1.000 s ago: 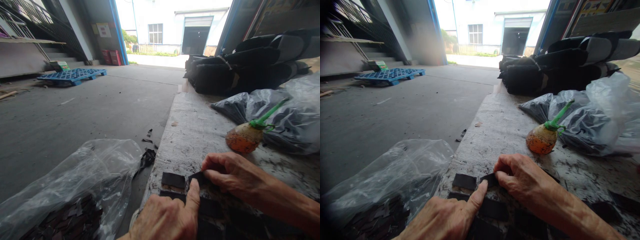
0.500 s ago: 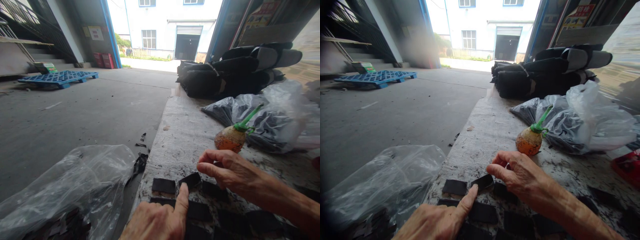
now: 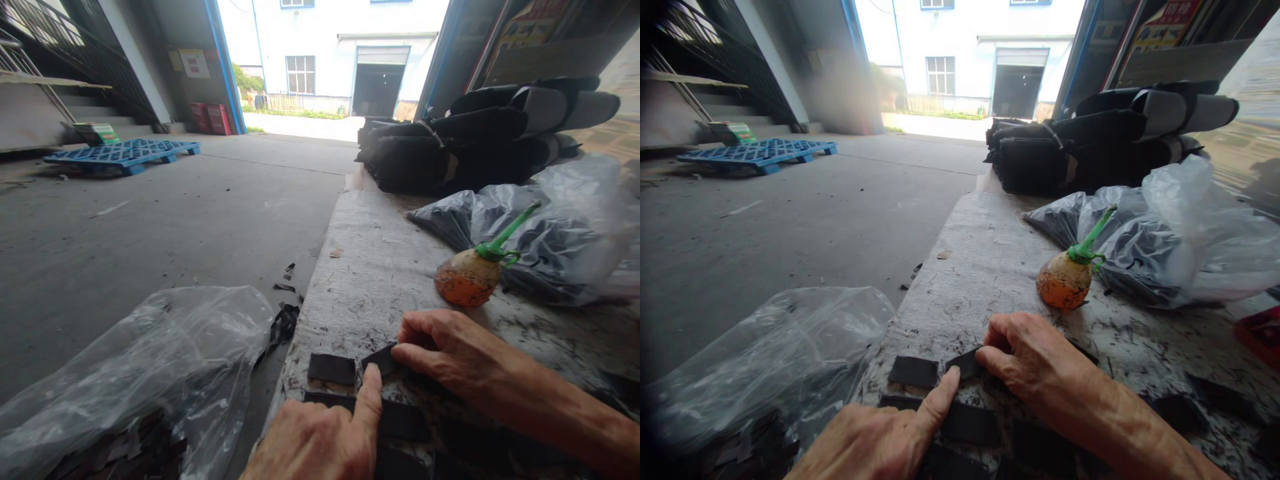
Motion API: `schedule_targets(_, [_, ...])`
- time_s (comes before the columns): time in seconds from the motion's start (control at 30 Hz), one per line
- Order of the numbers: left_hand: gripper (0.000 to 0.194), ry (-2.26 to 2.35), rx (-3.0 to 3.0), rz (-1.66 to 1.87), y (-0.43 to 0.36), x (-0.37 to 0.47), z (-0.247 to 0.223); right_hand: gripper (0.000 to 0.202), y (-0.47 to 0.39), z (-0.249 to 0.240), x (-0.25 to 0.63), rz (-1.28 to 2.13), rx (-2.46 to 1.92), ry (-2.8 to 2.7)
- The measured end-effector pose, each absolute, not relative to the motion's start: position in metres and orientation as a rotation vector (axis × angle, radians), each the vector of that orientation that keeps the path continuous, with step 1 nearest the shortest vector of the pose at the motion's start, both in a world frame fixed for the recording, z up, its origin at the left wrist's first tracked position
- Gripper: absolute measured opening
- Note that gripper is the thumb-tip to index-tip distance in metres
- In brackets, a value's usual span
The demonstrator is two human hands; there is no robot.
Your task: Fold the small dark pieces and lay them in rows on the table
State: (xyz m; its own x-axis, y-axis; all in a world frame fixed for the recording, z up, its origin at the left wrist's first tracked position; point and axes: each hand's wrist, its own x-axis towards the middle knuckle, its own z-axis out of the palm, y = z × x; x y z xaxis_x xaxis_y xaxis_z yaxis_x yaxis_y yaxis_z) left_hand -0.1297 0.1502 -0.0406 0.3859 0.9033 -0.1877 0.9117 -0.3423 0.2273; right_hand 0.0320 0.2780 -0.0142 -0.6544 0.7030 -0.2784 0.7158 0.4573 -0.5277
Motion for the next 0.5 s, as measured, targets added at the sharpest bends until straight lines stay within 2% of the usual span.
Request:
schedule_targets(0.23, [0.064, 1.591, 2.269, -0.098, 0.153, -0.127, -0.033, 0.018, 0.278, -0.019, 0.032, -0.826, 1.312, 2.765])
schedule_targets(0.37, [0.065, 1.63, 2.197, -0.142, 0.153, -0.124, -0.025, 0.006, 0.275, -0.014, 0.034, -0.669, 1.358, 2.86])
schedule_targets(0.5, [0.065, 1.626, 2.131, -0.07, 0.153, -0.122, -0.017, 0.031, 0.258, -0.017, 0.043, -0.324, 1.231, 3.182])
